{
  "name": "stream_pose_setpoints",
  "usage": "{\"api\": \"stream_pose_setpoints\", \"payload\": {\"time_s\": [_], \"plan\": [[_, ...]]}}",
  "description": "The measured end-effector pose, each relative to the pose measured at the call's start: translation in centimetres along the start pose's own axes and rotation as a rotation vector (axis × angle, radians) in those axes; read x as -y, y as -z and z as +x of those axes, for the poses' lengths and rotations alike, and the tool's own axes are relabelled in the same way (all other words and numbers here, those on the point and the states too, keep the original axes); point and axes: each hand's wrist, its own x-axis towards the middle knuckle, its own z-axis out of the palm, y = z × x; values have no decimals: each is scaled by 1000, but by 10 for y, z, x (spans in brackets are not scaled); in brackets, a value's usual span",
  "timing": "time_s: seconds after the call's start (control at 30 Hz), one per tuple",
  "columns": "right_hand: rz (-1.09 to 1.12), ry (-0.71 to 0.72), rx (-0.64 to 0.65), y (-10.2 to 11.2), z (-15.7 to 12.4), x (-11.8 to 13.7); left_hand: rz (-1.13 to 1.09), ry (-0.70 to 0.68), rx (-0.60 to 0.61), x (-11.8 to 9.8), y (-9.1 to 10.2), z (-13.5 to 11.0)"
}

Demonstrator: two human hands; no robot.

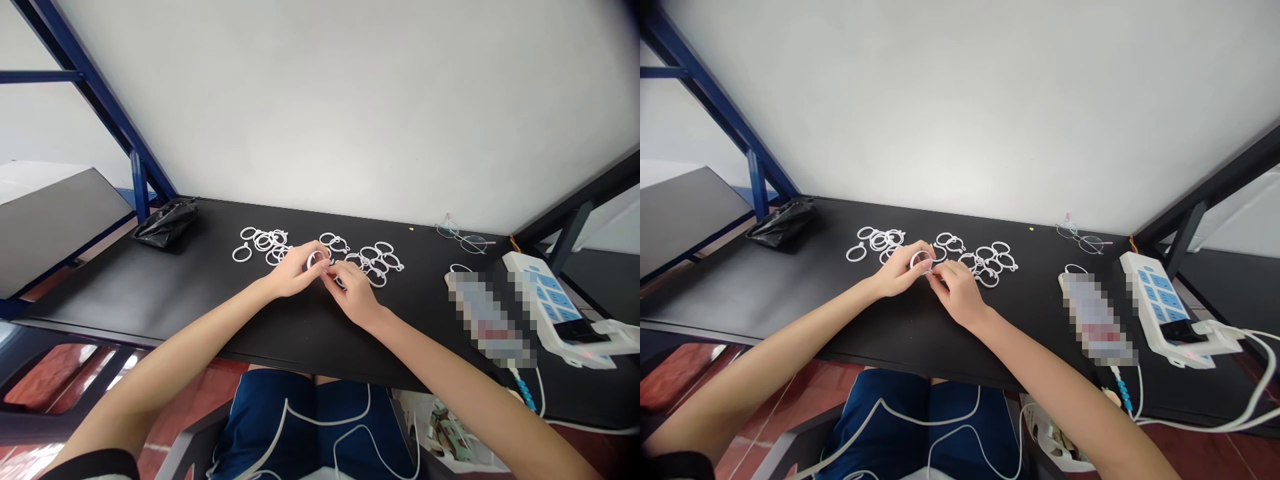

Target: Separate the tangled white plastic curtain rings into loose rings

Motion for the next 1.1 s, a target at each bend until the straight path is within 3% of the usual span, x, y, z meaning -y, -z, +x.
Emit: {"api": "stream_pose_setpoints", "payload": {"time_s": [0.47,0.77,1.1], "plan": [[-13,28,2,0,-1,-2,377,-221,-153,12,1,-2],[-1,41,16,3,0,-1,368,-106,-14,15,8,-2],[102,81,41,7,1,-1,370,-187,-15,16,7,-4]]}}
